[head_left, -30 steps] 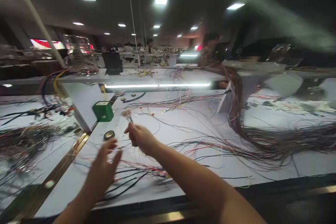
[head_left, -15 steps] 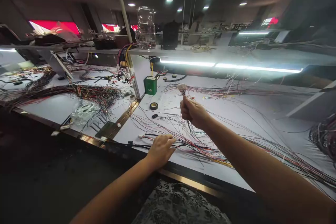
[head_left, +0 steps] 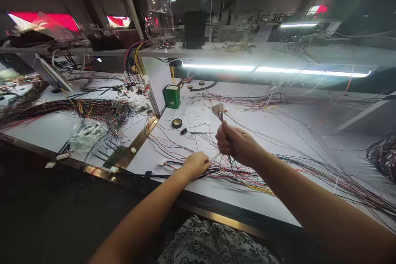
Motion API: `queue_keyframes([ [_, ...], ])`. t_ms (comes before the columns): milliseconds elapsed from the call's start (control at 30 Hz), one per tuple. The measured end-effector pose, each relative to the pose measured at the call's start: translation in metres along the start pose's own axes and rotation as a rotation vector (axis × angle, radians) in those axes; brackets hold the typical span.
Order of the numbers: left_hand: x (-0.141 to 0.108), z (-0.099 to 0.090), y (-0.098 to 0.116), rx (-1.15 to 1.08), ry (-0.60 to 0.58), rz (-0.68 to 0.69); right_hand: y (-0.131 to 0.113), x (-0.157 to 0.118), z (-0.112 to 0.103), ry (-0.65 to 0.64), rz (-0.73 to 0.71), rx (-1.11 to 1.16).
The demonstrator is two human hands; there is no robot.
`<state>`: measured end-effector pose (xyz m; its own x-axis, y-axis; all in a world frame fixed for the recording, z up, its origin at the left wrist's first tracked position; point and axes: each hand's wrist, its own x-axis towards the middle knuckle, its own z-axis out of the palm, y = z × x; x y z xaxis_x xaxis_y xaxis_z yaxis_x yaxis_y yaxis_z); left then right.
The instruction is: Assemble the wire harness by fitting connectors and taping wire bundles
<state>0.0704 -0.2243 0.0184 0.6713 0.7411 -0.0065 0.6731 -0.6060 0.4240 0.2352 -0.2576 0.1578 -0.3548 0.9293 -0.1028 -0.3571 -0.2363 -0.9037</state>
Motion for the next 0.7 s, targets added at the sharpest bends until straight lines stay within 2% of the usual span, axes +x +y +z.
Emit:
queue_keyframes([
  [133, 0.011, -0.011, -0.005, -0.018, -0.093, -0.024, -0.003, 0.002, 0.001, -0.115, 0.012, 0.051],
  [233, 0.001, -0.030, -0.008, -0.023, -0.084, 0.002, -0.001, 0.011, 0.000, -0.185, -0.054, -0.005],
  [300, -0.013, -0.050, -0.009, -0.049, 0.036, -0.004, 0.005, 0.020, -0.002, -0.194, -0.096, -0.026],
  [367, -0.026, -0.072, -0.006, -0.150, 0.251, -0.063, 0.013, 0.030, -0.001, -0.188, -0.118, -0.031],
  [433, -0.032, -0.094, 0.001, -0.368, 0.453, -0.133, 0.019, 0.040, 0.004, -0.182, -0.131, -0.076],
  [467, -0.032, -0.105, 0.006, -0.513, 0.502, -0.150, 0.022, 0.044, 0.007, -0.182, -0.140, -0.120],
  [533, -0.028, -0.121, 0.017, -0.835, 0.483, -0.130, 0.026, 0.050, 0.014, -0.195, -0.151, -0.219],
  [633, -0.015, -0.131, 0.029, -1.198, 0.417, -0.116, 0.036, 0.053, 0.019, -0.244, -0.127, -0.322],
  [700, -0.006, -0.130, 0.032, -1.349, 0.474, -0.160, 0.050, 0.050, 0.015, -0.245, -0.089, -0.428],
])
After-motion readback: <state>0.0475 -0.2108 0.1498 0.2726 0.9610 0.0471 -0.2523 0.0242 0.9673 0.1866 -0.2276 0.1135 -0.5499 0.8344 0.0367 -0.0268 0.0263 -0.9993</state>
